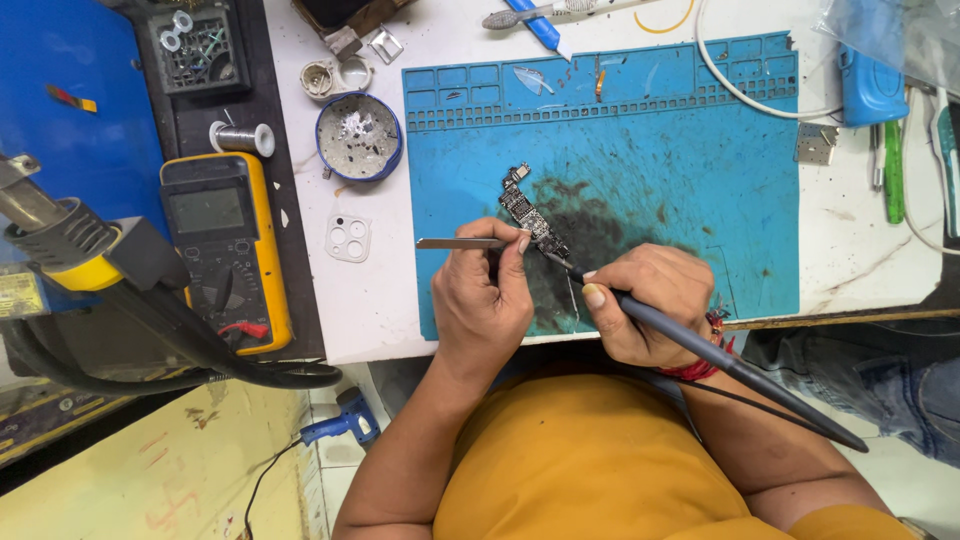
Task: The person solders a phone motherboard held on a blue silicone mat, steadying the board with a blade or tweezer in the left hand while applying a soldering iron to the board with the right hand. They reposition the board and continue soldering different points, occasionally dipping the tool in a small container on the bench.
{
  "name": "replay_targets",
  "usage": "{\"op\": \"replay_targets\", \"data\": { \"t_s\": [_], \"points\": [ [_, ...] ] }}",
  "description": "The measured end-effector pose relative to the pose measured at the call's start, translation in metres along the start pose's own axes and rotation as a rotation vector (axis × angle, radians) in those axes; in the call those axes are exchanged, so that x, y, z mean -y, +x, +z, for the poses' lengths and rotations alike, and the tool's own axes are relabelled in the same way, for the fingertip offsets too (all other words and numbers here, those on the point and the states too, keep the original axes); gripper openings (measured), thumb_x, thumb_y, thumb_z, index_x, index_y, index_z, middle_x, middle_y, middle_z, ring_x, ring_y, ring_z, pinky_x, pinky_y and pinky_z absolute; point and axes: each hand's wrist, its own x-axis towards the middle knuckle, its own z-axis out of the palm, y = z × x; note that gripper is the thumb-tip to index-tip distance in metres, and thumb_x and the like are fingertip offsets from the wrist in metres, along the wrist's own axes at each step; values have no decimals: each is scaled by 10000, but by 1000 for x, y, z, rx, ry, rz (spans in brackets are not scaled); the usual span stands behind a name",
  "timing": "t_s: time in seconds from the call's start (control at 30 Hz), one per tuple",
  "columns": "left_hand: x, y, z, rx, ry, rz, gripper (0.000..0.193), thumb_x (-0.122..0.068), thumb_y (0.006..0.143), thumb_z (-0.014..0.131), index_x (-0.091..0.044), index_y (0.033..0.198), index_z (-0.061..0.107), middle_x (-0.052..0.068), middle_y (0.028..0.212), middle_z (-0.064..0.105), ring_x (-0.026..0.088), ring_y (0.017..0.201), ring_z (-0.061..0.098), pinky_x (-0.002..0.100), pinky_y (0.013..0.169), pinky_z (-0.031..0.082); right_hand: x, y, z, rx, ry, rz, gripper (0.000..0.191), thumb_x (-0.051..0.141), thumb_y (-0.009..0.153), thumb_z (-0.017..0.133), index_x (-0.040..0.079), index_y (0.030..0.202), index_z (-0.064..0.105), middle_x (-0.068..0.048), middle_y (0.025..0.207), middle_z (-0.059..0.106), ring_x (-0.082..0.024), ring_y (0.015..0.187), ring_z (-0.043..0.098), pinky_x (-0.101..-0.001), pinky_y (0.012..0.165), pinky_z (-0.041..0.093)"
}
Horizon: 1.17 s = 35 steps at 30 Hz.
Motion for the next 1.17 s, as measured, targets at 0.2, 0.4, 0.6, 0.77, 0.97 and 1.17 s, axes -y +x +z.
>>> {"op": "replay_targets", "data": {
  "t_s": [0.2, 0.4, 0.6, 0.77, 0.97, 1.17],
  "points": [
    [1, 0, -1, 10, -5, 8, 113, -24, 1008, 682, -39, 1073, 591, 46, 804, 661, 95, 628, 624, 267, 556, 489, 1, 0, 0, 12, -2, 6, 84, 87, 905, 717, 50, 859, 658, -81, 694, 640, -260, 582, 618, -359, 558, 450],
    [0, 0, 0, 4, -4, 23, 112, -27, 1008, 683, -36, 1066, 588, 52, 818, 663, 99, 630, 625, 268, 559, 494, 3, -1, -1, -9, -16, 73, 100, 84, 934, 716, 60, 863, 651, -77, 710, 645, -256, 598, 621, -359, 575, 453],
    [0, 0, 0, 0, -4, 13, 106, -32, 1011, 683, -40, 1064, 591, 45, 805, 663, 104, 628, 629, 271, 565, 498, 1, 0, 0, 0, -12, 17, 89, 83, 912, 723, 50, 862, 657, -80, 698, 643, -260, 589, 624, -358, 563, 453],
    [0, 0, -1, 6, 4, 4, 109, -35, 1009, 683, -40, 1065, 589, 48, 803, 668, 109, 623, 637, 273, 562, 500, 1, 1, 0, 5, -8, 8, 87, 84, 903, 725, 51, 853, 662, -78, 689, 642, -260, 589, 631, -357, 561, 455],
    [1, 1, -1, 13, 11, 15, 110, -34, 1009, 679, -38, 1071, 588, 54, 808, 666, 118, 630, 644, 278, 565, 501, 1, 2, 0, 7, -4, 21, 77, 73, 898, 725, 49, 860, 661, -82, 686, 638, -261, 582, 624, -358, 559, 453],
    [14, 6, 18, 7, 5, 12, 114, -35, 1010, 682, -38, 1076, 590, 56, 816, 666, 117, 631, 638, 278, 571, 503, 1, 3, 0, 21, 2, 19, 85, 89, 916, 735, 39, 894, 671, -91, 700, 641, -267, 590, 627, -360, 564, 458]
  ]
}}
